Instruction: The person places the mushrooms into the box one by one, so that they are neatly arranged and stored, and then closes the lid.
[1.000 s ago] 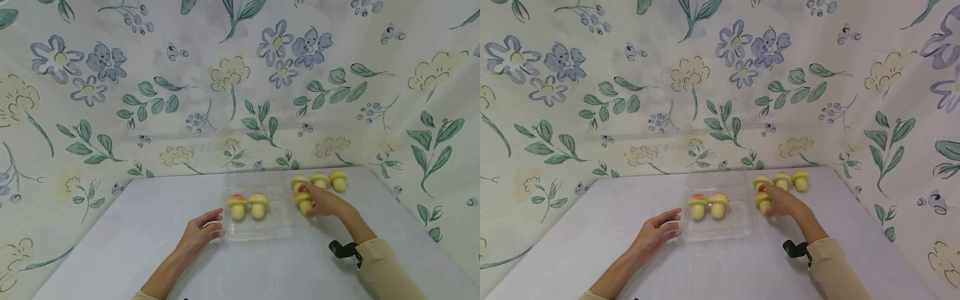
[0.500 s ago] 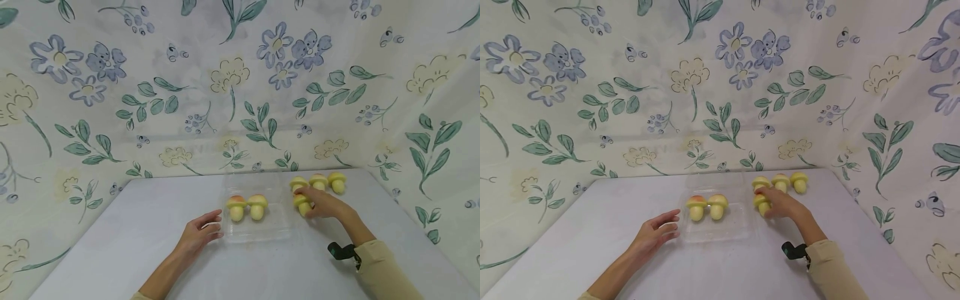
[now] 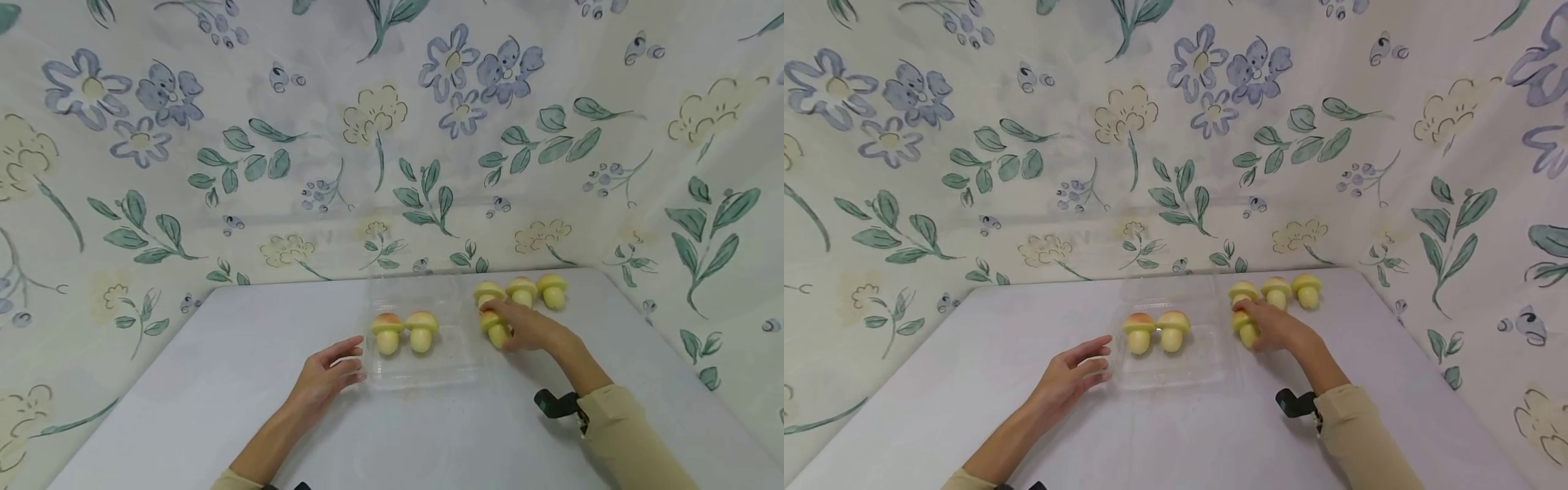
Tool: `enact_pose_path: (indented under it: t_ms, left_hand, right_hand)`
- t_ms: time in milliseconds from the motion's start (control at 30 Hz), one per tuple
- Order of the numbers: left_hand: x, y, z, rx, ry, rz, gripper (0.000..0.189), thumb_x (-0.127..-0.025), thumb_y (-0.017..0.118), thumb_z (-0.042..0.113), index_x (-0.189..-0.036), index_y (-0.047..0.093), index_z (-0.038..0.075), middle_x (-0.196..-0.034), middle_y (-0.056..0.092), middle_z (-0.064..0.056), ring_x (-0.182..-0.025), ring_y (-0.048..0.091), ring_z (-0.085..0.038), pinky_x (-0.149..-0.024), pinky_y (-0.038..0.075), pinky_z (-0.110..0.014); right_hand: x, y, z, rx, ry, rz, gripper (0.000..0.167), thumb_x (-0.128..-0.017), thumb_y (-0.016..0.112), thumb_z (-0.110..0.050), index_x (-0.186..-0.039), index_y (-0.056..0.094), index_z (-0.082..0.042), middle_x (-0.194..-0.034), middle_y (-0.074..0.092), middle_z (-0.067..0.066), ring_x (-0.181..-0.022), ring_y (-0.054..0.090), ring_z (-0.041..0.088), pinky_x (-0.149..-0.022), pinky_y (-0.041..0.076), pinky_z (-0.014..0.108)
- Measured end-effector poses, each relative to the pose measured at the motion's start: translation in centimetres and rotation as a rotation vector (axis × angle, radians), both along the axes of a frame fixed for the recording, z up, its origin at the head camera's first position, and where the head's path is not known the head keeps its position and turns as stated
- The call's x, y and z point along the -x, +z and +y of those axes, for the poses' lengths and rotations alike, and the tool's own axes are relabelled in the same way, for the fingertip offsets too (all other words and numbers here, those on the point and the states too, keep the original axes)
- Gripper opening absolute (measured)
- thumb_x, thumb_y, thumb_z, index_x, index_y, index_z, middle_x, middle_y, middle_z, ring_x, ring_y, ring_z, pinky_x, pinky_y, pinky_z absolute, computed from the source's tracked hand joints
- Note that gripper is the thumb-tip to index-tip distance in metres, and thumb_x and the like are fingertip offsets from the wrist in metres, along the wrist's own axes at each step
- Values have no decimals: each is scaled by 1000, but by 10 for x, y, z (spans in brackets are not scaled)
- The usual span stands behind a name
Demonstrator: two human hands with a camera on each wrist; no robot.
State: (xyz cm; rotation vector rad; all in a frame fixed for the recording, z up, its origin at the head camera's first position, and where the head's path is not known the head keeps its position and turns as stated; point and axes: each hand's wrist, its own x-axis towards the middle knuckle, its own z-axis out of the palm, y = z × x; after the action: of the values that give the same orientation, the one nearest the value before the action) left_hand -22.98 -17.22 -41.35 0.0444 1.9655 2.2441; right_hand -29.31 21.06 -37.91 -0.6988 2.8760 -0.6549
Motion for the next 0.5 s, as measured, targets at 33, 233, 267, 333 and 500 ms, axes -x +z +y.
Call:
enact_pose_path:
  t_ms: [33, 233, 267, 333, 500]
  left_hand:
    - [0, 0, 0, 2, -3, 0, 55, -88, 62, -5, -141, 48, -3, -117, 54, -8, -90, 61, -11, -83, 60, -25]
    - [-1, 1, -1, 5, -12, 3, 55, -89, 61, -4, -142, 46, -3, -119, 53, -9, -90, 61, -10, -84, 59, -25]
    - [-1, 1, -1, 6, -11, 1, 55, -89, 61, -4, -142, 47, -3, -119, 52, -8, -90, 61, -10, -84, 59, -25]
    - [-1, 1, -1, 10, -10, -2, 55, -89, 61, -4, -142, 47, -3, -120, 52, -8, -90, 61, -11, -85, 59, -26]
    - [1, 0, 1, 22, -3, -2, 54, -89, 62, -4, -141, 49, -1, -120, 52, -9, -90, 61, -12, -84, 60, -27]
  right_hand:
    - [0, 1, 0, -4, 4, 2, 71, -76, 77, -2, -139, 44, -13, -134, 54, 20, -95, 56, 24, -81, 52, 40]
    - [-1, 2, 0, -6, 22, 18, 70, -76, 77, -2, -137, 45, -12, -129, 56, 18, -94, 55, 23, -81, 51, 40]
    - [-1, 3, 0, -6, 25, 21, 69, -76, 78, -2, -136, 46, -11, -128, 57, 18, -94, 55, 23, -81, 51, 39]
    - [-1, 3, 1, -4, 37, 26, 69, -76, 78, -2, -136, 46, -11, -126, 58, 17, -92, 55, 22, -79, 51, 37]
    - [-1, 2, 1, -3, 62, 49, 70, -75, 79, -3, -136, 47, -10, -121, 60, 14, -89, 56, 21, -76, 50, 33]
